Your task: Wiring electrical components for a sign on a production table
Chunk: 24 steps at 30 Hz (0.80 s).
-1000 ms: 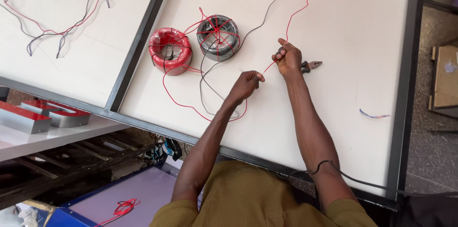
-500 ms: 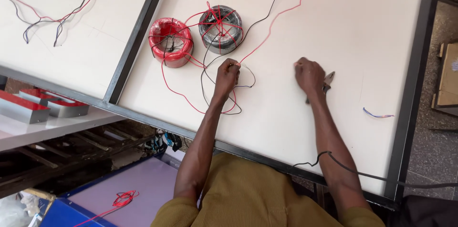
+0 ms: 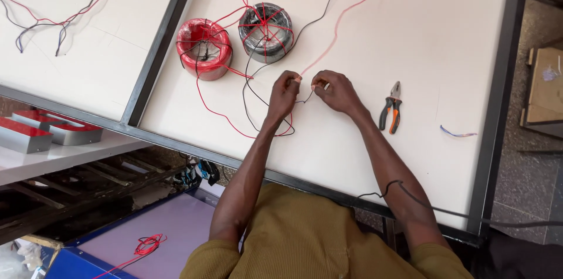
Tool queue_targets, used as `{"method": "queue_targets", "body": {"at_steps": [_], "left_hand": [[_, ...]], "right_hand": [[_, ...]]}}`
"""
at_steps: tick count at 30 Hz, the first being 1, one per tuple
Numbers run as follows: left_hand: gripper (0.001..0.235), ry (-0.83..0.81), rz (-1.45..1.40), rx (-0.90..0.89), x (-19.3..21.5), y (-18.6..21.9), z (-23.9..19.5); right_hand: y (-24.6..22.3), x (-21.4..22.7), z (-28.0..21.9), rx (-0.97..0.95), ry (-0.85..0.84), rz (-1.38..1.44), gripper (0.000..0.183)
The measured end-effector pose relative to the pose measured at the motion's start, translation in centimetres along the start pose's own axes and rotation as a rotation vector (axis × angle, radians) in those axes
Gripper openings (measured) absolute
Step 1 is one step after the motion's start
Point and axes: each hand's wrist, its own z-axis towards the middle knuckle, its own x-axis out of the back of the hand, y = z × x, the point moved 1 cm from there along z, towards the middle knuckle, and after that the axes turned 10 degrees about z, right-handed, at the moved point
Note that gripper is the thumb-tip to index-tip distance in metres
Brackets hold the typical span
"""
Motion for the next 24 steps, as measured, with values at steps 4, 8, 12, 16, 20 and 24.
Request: {"method": "queue_targets", "body": {"at_steps": [4, 8, 12, 16, 20, 24], "left_hand": [[0.018, -0.109, 0.199, -0.074, -1.9, 0.4, -0.8], [0.014, -0.152, 0.273, -0.084, -2.1, 0.3, -0.9], [0.017, -0.141, 0.298, -0.09, -1.3, 1.2, -1.8], [0.019, -0.124, 0.324, -0.142, -1.3, 2.3, -2.3], [0.017, -0.084, 0.346, -0.207, -1.8, 1.8, -2.4], [0.013, -0.039, 0.375, -0.248, -2.5, 0.6, -2.2]], "right_hand": [[-2.4, 1.0, -0.9, 0.13, 0.013, -0.184, 0.021], [0.4, 1.2, -0.5, 0.379, 0.026, -0.432, 0.01], [-1.0, 0.8, -1.4, 0.269, 0.036, -0.316, 0.009], [-0.1, 0.3, -1.1, 0.258, 0.061, -0.321, 0.01], [-0.3, 0.2, -1.1, 0.247, 0.076, -0.304, 0.01], [-0.4, 0.1, -1.2, 0.218, 0.089, -0.245, 0.01]]}}
